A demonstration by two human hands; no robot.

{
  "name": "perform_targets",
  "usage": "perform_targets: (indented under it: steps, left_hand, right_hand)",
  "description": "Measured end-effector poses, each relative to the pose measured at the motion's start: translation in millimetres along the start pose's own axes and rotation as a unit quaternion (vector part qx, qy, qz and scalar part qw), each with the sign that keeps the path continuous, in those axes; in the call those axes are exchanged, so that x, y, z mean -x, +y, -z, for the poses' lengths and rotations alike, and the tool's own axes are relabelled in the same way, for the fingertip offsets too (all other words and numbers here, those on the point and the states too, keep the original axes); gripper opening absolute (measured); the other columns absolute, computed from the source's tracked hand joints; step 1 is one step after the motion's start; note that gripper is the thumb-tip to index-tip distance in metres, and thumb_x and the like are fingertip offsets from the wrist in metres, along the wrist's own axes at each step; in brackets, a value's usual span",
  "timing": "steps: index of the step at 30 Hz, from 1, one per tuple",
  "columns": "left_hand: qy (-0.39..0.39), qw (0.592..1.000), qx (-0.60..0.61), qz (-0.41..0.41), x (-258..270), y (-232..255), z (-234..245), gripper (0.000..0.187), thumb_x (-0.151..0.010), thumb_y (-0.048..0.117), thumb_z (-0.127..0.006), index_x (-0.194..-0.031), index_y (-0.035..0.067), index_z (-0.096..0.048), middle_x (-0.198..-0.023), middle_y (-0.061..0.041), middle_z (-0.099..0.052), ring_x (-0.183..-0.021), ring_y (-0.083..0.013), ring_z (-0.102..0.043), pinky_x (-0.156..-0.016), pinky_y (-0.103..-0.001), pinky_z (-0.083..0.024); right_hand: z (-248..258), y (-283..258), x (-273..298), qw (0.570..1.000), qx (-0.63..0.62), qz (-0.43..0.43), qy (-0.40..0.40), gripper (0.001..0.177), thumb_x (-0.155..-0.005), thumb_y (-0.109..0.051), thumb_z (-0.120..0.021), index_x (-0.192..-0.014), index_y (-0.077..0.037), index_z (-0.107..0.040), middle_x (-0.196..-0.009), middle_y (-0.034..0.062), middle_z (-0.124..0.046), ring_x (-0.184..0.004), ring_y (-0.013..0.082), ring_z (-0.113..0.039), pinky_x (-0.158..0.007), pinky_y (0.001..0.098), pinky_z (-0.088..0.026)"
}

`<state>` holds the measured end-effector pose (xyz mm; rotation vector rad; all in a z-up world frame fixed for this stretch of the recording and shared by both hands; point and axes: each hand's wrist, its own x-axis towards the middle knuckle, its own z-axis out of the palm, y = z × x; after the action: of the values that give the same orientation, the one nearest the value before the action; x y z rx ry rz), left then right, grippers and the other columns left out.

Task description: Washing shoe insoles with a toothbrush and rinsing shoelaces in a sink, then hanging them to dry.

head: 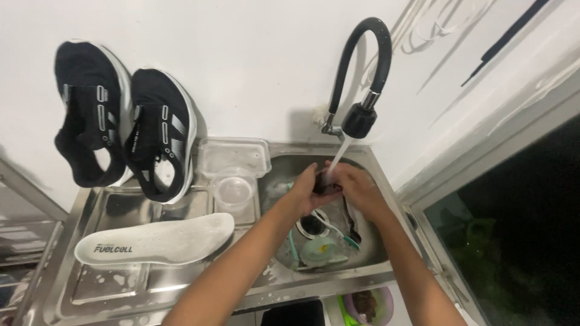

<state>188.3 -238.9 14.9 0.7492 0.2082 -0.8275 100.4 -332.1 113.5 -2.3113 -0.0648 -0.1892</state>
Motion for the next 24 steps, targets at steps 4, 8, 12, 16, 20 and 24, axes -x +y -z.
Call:
perform_targets:
  steps: [4, 8, 12, 16, 20, 24]
  left_hand:
    - [-0.004, 0.996, -0.084, -0.033, -88, -25, 15, 0.035, -0.107, 0.028, -0.042, -0.115, 0.001, -0.062, -0.087, -0.009, -0.060, -0.078, -0.0232, -0.067, -0.071, -0.042, -0.066]
    - [0.059, 0.975, -0.201, -0.068, -73, -19, 7, 0.027, -0.107, 0.029, -0.042, -0.109, 0.011, -0.063, -0.073, -0.001, -0.056, -0.061, -0.0142, -0.061, -0.059, -0.035, -0.062]
    - [0.066, 0.978, -0.179, -0.083, -40, -8, -15, 0.028, -0.108, 0.027, -0.043, -0.118, 0.010, -0.063, -0.074, 0.000, -0.052, -0.058, -0.0140, -0.052, -0.055, -0.029, -0.050]
    - [0.139, 0.930, -0.337, -0.050, -31, 4, -28, 0.050, -0.105, 0.056, -0.038, -0.100, 0.015, -0.067, -0.070, 0.001, -0.058, -0.060, -0.0157, -0.056, -0.062, -0.032, -0.050]
    - [0.144, 0.964, -0.220, -0.049, 3, 13, -33, 0.053, -0.108, 0.054, -0.029, -0.088, 0.016, -0.061, -0.065, 0.002, -0.053, -0.058, -0.0140, -0.056, -0.063, -0.031, -0.048]
    - [0.103, 0.946, -0.300, -0.070, -1, 13, -24, 0.055, -0.105, 0.048, -0.034, -0.093, 0.015, -0.076, -0.074, -0.002, -0.073, -0.071, -0.0177, -0.071, -0.072, -0.032, -0.056]
  right_hand:
    - [5, 9, 8, 0.967, -0.145, -0.183, 0.105, 0.045, -0.108, -0.040, -0.046, -0.130, -0.006, -0.066, -0.126, 0.0184, -0.067, -0.123, 0.0348, -0.062, -0.106, 0.0495, -0.046]
    - [-13, 48, 14, 0.893, -0.355, -0.263, 0.088, 0.044, -0.107, -0.038, -0.052, -0.131, -0.003, -0.062, -0.121, 0.0169, -0.067, -0.115, 0.0299, -0.066, -0.101, 0.0475, -0.050]
    - [-25, 59, 13, 0.871, -0.395, -0.291, 0.019, 0.053, -0.109, -0.039, -0.047, -0.146, -0.001, -0.051, -0.138, 0.0217, -0.061, -0.130, 0.0346, -0.059, -0.112, 0.0489, -0.045]
    - [-31, 62, 16, 0.849, -0.438, -0.294, -0.005, 0.053, -0.110, -0.041, -0.041, -0.139, 0.002, -0.053, -0.139, 0.0271, -0.056, -0.136, 0.0413, -0.052, -0.118, 0.0537, -0.040]
    - [-29, 48, 20, 0.821, -0.478, -0.313, 0.008, 0.059, -0.108, -0.044, -0.039, -0.147, 0.001, -0.045, -0.147, 0.0288, -0.050, -0.139, 0.0407, -0.049, -0.118, 0.0521, -0.040]
    - [-29, 9, 25, 0.780, -0.534, -0.325, 0.021, 0.073, -0.108, -0.049, -0.032, -0.158, 0.004, -0.025, -0.156, 0.0342, -0.035, -0.145, 0.0442, -0.039, -0.119, 0.0522, -0.037]
